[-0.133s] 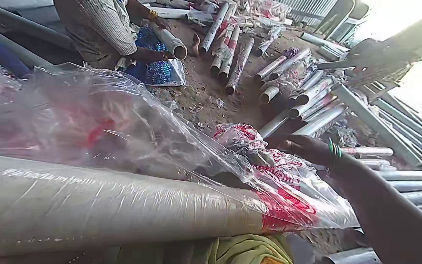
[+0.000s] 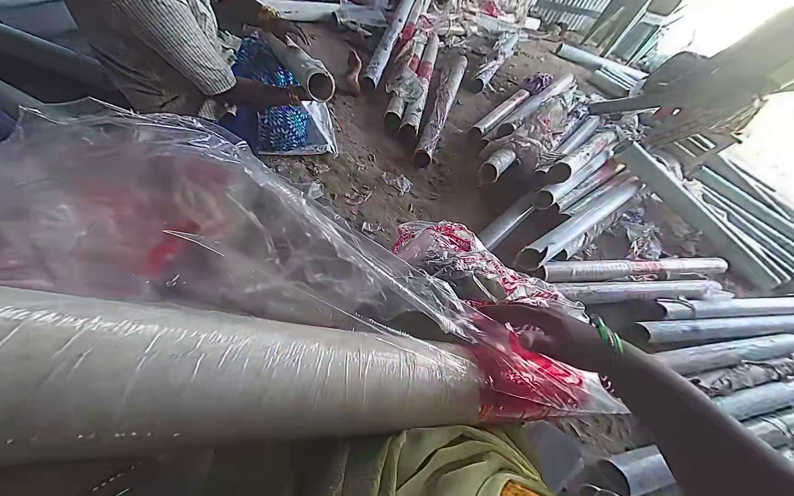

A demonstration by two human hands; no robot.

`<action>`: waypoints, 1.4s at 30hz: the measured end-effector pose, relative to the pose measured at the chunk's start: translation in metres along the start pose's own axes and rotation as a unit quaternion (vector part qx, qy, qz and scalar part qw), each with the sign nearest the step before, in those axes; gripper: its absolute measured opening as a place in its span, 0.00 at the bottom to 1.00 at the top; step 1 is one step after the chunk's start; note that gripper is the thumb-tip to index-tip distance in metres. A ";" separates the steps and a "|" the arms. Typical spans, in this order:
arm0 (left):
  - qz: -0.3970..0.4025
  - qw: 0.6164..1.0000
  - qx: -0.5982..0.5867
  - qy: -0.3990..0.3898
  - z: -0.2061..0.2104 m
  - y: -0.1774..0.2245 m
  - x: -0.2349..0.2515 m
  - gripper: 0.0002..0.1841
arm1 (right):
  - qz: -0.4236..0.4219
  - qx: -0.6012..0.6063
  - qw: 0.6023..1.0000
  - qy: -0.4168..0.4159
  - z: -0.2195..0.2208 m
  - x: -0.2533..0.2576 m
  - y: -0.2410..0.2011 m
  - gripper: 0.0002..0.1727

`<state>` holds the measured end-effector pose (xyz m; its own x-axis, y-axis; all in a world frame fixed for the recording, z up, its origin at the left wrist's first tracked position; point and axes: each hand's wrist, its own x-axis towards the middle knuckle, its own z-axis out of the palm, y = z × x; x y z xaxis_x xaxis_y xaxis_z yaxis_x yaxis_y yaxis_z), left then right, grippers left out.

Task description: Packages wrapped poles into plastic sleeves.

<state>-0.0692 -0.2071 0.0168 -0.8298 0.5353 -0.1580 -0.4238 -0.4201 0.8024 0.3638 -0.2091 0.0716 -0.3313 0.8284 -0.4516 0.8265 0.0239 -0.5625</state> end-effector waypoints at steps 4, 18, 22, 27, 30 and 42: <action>0.024 0.983 0.178 -0.037 0.009 0.009 -0.007 0.17 | -0.021 -0.064 0.987 0.148 0.062 -0.001 0.002 0.28; 0.120 0.981 0.155 0.005 0.041 0.042 0.006 0.24 | -0.347 -0.218 0.778 0.476 0.024 -0.008 -0.040 0.22; 0.100 0.972 0.068 -0.202 0.005 0.020 0.093 0.42 | -0.291 -0.237 0.796 0.474 0.005 0.011 -0.059 0.20; -0.096 0.932 0.139 -0.320 -0.005 -0.047 -0.057 0.45 | -0.258 -0.192 0.814 0.483 0.001 0.033 -0.067 0.17; -0.187 0.892 0.101 -0.399 -0.006 -0.079 -0.099 0.69 | -0.295 -0.164 0.807 0.484 0.007 0.044 -0.070 0.17; -0.230 0.912 0.021 -0.338 0.013 -0.102 -0.085 0.43 | -0.279 -0.181 0.834 0.441 0.007 0.076 -0.068 0.18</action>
<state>0.0493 -0.2000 -0.0443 -0.1470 0.9837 -0.1036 -0.6449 -0.0159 0.7641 0.2792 -0.1520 0.0704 -0.3776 0.7178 0.5850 0.7923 0.5774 -0.1971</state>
